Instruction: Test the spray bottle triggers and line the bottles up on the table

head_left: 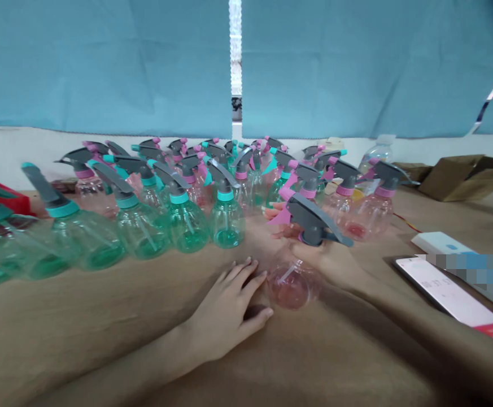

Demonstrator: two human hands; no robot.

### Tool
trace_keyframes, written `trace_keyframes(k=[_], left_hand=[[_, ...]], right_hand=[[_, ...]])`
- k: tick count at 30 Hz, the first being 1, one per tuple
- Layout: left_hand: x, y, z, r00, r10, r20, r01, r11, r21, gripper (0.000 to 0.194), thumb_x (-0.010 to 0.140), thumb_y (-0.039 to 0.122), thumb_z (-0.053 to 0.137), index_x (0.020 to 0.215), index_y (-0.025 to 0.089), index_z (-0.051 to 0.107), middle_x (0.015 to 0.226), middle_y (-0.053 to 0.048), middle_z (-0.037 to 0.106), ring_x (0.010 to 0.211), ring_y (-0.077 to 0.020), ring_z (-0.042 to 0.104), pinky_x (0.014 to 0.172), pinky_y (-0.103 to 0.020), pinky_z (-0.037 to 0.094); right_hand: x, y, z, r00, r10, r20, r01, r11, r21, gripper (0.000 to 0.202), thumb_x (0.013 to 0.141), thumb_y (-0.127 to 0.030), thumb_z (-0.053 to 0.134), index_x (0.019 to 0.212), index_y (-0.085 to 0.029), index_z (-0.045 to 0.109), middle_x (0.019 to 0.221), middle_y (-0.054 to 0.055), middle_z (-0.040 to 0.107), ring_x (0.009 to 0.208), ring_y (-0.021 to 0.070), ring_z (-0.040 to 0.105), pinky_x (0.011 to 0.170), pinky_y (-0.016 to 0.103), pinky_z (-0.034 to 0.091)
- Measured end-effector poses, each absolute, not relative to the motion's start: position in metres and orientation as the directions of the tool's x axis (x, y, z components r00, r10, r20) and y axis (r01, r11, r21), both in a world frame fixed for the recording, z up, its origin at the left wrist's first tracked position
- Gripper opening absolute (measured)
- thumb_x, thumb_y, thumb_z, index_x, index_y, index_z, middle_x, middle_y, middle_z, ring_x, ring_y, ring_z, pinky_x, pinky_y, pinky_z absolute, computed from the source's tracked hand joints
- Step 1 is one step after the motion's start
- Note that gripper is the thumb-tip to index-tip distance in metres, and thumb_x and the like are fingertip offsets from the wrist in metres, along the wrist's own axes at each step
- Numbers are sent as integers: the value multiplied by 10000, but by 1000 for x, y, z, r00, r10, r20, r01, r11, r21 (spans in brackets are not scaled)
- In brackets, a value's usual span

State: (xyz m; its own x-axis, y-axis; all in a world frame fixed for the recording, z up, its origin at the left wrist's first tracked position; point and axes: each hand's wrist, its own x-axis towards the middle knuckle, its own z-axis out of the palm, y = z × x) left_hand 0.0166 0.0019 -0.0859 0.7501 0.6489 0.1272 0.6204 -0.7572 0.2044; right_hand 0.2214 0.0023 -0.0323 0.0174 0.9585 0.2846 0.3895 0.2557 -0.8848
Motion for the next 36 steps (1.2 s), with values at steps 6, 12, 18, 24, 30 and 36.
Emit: trace_keyframes(k=[6, 12, 18, 24, 30, 36], left_hand=[[17, 1, -85, 753, 648, 116, 622, -758, 195, 544, 917, 502, 453, 1343, 163, 459, 1465, -132, 384, 1347, -304, 333, 1072, -505, 317], [17, 1, -84, 752, 650, 110, 626, -756, 188, 544, 916, 500, 454, 1333, 152, 471, 1463, -139, 385, 1344, -310, 336, 1070, -509, 321], [19, 2, -84, 754, 649, 97, 630, -757, 173, 550, 920, 505, 444, 1336, 146, 469, 1459, -135, 394, 1346, -303, 334, 1072, -502, 323], [17, 1, -84, 752, 652, 96, 634, -755, 167, 554, 920, 514, 438, 1336, 148, 468, 1467, -135, 381, 1349, -305, 329, 1075, -499, 314], [17, 2, -85, 757, 643, 114, 623, -764, 169, 538, 919, 499, 451, 1337, 162, 464, 1459, -128, 395, 1348, -297, 334, 1074, -488, 317], [16, 3, -87, 755, 639, 145, 614, -767, 185, 534, 918, 496, 454, 1332, 158, 470, 1448, -128, 411, 1339, -305, 345, 1073, -503, 314]], right_hand=[[222, 3, -31, 0, 956, 292, 366, 272, -890, 252, 680, -195, 533, 898, -215, 657, 848, 36, 722, 750, 206, 668, 672, 344, 536], [221, 0, -26, -56, 942, 330, 302, 331, -894, 100, 644, -206, 532, 707, -238, 604, 775, 21, 687, 762, 214, 647, 732, 371, 529], [219, -4, -23, 1, 950, 314, 385, 289, -877, 59, 645, -219, 520, 591, -242, 514, 628, -17, 574, 603, 165, 549, 544, 286, 482], [220, -4, -20, 25, 949, 313, 396, 278, -875, 86, 621, -203, 509, 561, -239, 459, 610, -17, 550, 601, 161, 543, 550, 284, 474], [220, 1, -26, 13, 940, 341, 439, 300, -847, 51, 635, -215, 530, 662, -243, 564, 597, -10, 591, 600, 183, 573, 536, 309, 500], [219, 2, -28, 10, 902, 431, 456, 380, -805, 252, 726, -246, 578, 975, -258, 614, 834, 8, 677, 729, 189, 629, 682, 352, 534]])
